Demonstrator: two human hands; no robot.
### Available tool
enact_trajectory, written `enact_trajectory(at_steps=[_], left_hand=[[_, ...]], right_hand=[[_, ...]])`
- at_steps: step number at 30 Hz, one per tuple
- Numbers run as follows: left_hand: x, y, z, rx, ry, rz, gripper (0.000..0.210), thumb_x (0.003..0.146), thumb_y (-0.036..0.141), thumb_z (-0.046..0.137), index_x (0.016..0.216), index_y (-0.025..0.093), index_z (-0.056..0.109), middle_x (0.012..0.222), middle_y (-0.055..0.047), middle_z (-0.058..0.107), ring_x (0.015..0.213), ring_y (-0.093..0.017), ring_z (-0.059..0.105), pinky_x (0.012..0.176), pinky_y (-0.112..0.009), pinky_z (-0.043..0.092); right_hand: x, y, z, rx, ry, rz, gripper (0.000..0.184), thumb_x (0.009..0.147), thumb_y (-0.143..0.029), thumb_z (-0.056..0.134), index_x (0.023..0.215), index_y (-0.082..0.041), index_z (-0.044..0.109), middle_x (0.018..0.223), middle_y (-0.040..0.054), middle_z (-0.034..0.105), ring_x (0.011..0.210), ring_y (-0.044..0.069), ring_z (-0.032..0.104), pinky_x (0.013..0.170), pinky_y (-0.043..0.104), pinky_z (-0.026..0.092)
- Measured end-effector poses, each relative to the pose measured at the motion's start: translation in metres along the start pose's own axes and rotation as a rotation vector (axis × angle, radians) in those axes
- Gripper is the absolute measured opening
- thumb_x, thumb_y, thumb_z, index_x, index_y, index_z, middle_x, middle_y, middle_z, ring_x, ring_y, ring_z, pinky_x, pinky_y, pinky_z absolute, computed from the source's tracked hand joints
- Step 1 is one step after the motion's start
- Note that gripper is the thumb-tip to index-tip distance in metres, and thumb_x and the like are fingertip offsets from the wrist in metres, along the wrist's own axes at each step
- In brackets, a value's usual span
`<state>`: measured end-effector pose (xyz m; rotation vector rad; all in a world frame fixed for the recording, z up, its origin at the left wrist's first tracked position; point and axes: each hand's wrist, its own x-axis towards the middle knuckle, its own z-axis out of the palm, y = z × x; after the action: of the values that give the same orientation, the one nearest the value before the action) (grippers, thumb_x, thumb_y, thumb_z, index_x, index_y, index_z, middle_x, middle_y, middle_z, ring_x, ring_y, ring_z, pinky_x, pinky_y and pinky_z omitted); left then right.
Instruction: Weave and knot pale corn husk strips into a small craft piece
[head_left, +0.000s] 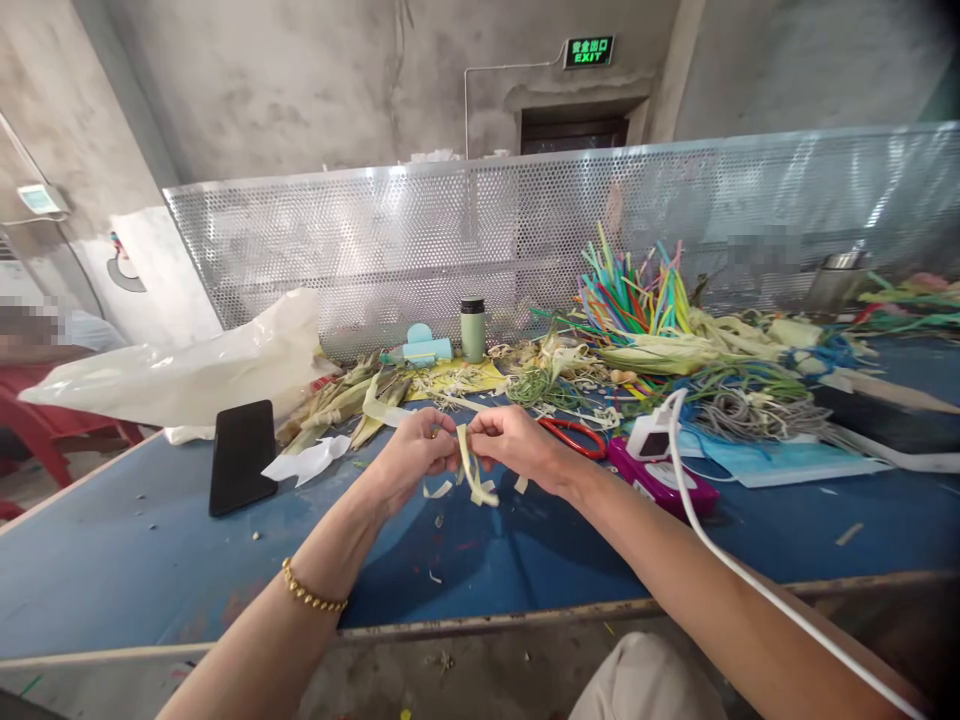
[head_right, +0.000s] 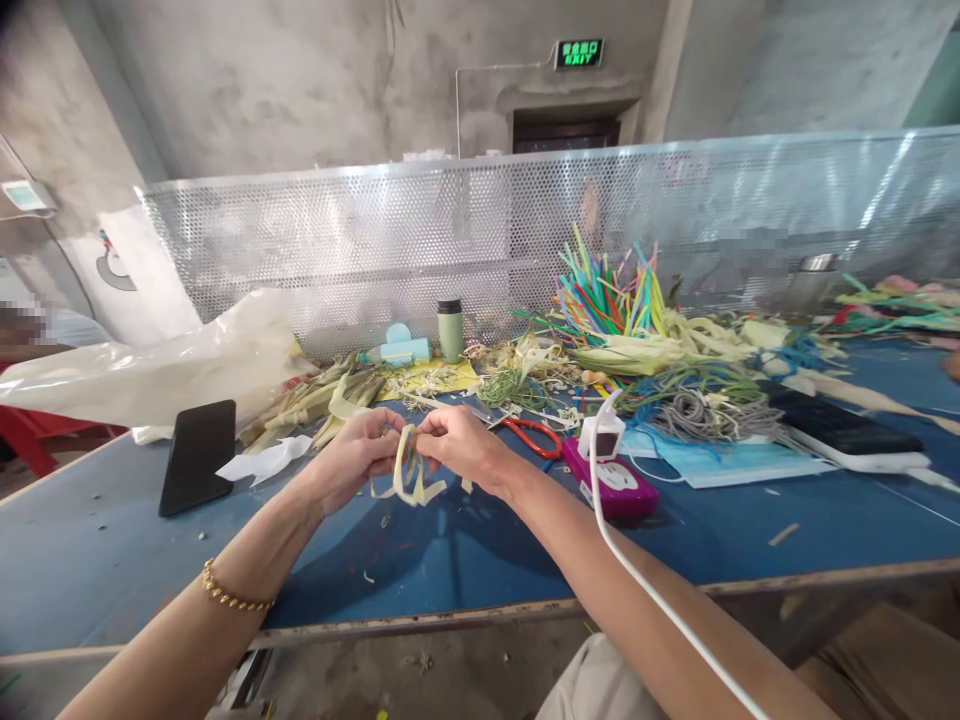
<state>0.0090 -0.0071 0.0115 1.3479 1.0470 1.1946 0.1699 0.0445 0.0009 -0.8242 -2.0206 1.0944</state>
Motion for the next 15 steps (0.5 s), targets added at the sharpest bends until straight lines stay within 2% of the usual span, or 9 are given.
enact_trajectory(at_steps=[6,15], left_hand=[[-0.0002,-0.0009,0.0024,-0.001,0.037,-0.002,0.016,0.069,0.015,0.06,0.081,0.016,0.049,0.05,0.007,0.045,0.042,-0.005,0.037,0.044,-0.018,0.025],[-0.0001,-0.003,0.0021,0.052,0.037,0.018,0.013,0.069,0.017,0.059,0.079,0.016,0.051,0.051,0.005,0.046,0.044,-0.006,0.037,0.045,-0.019,0.025]], right_hand=[[0.0004,0.0011,0.0025,-0.064,0.038,-0.001,0.014,0.076,-0.025,0.059,0.071,-0.012,0.062,0.055,0.0023,0.061,0.049,0.009,0.051,0.045,0.019,0.034],[0.0034,0.0065,0.0027,-0.017,0.058,-0.009,0.012,0.074,-0.024,0.06,0.07,-0.013,0.062,0.055,0.001,0.06,0.05,0.01,0.053,0.047,0.019,0.036]])
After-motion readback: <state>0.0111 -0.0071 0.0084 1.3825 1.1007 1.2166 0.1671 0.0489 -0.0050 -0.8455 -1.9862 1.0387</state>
